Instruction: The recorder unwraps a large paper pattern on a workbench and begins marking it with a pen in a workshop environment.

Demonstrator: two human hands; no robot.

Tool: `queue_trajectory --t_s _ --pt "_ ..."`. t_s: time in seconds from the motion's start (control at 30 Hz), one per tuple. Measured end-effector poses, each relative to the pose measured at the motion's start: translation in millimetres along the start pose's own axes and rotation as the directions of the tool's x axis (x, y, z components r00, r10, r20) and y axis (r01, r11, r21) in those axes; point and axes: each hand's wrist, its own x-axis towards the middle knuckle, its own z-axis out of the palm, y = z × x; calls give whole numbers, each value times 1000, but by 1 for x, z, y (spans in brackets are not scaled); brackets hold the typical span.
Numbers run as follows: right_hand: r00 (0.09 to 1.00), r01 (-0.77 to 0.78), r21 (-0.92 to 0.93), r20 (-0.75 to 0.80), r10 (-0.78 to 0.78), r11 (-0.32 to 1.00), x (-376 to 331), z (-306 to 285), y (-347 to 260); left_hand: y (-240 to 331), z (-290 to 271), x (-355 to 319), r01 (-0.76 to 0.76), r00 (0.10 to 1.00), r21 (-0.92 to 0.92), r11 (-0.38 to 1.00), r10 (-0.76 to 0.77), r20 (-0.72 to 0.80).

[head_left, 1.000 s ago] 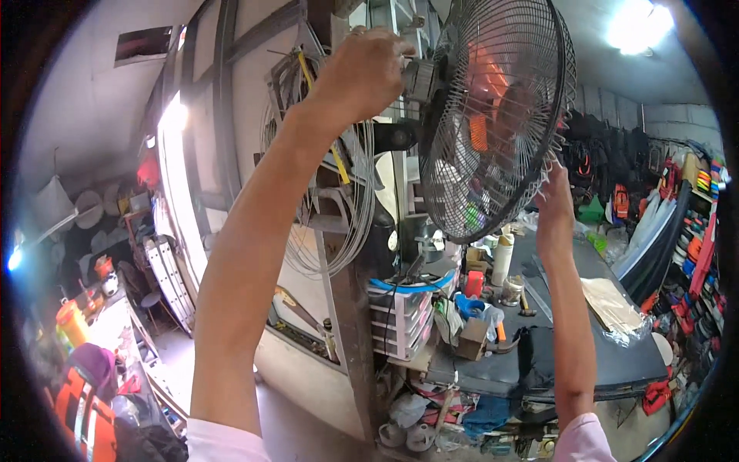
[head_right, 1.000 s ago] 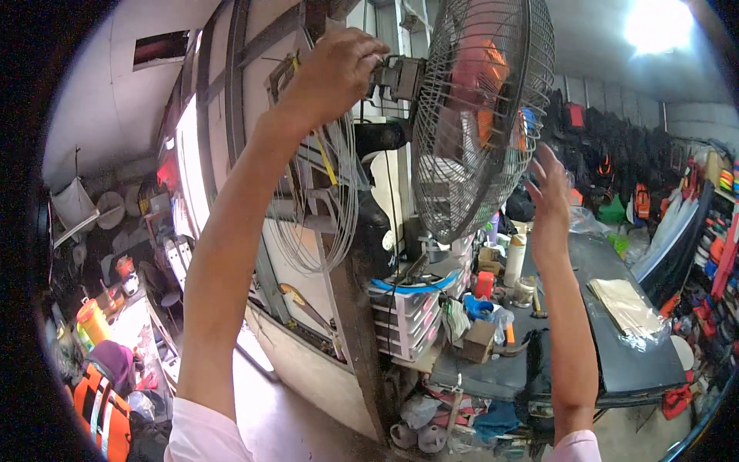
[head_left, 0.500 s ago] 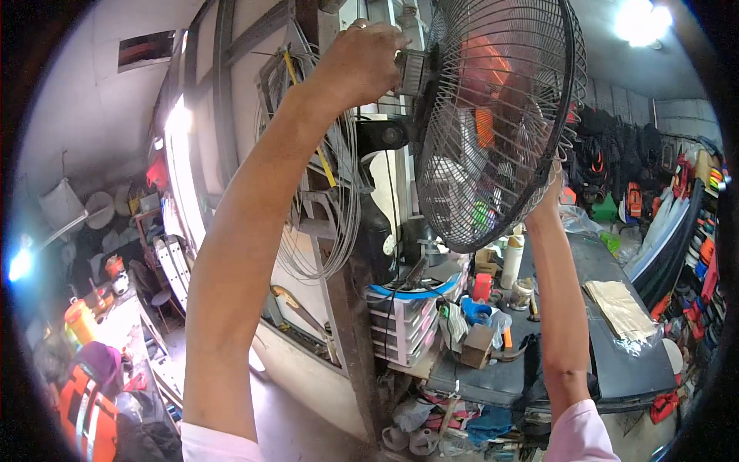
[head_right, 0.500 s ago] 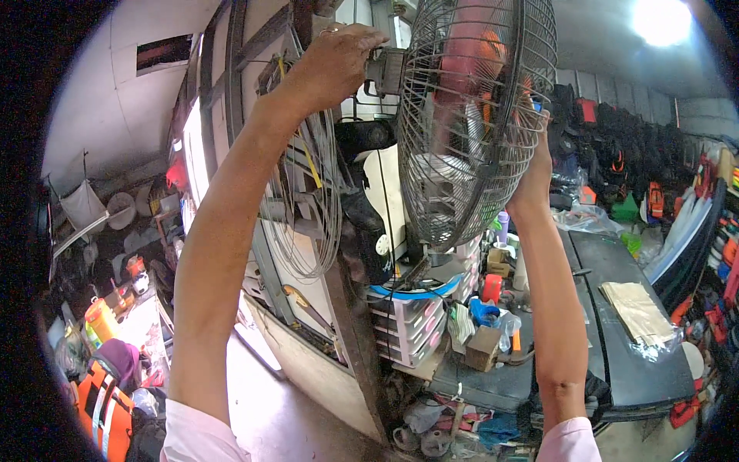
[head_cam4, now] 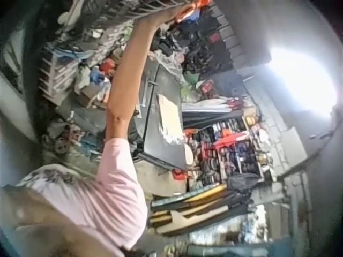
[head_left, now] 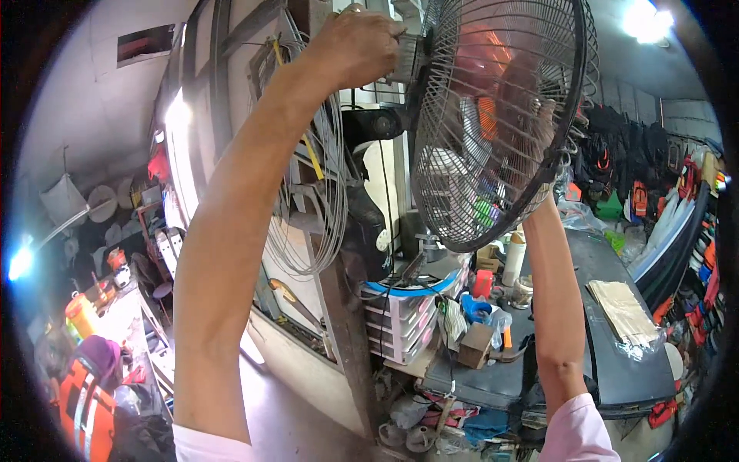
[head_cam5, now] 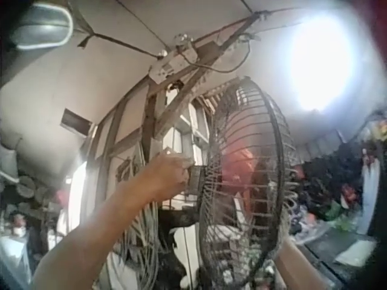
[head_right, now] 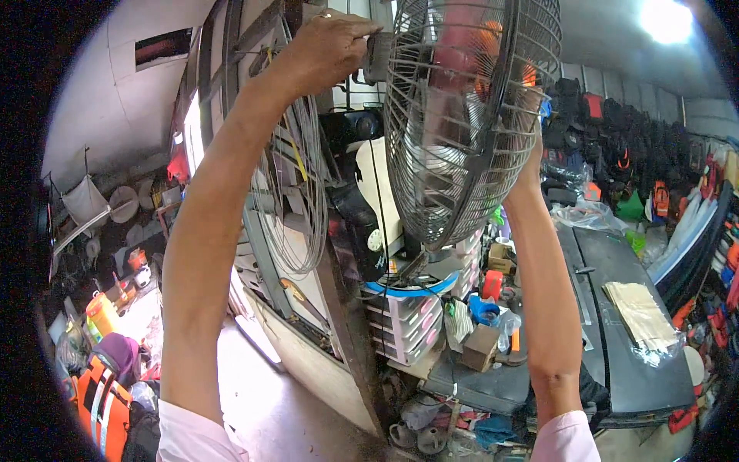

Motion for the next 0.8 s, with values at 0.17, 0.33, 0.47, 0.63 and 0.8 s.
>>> queue_trajectory --t_s 0.17,0.33,0.47,0.63,0.8 --pt "994 -105 64 42 103 992 5 -9 -6 0 -13 2 -69 996 -140 988 77 50" --pt "974 -215 100 93 206 972 11 -9 -24 2 -20 5 61 998 -264 963 -57 22" --pt "941 -325 127 138 308 937 17 -14 -25 -10 2 1 -10 994 -89 996 20 108" --pt "903 -424 179 161 399 888 17 -23 -51 1 -10 12 186 967 -187 965 -146 208" --pt "867 -497 255 180 464 829 30 -28 -88 -9 2 6 -34 986 -109 993 52 161"
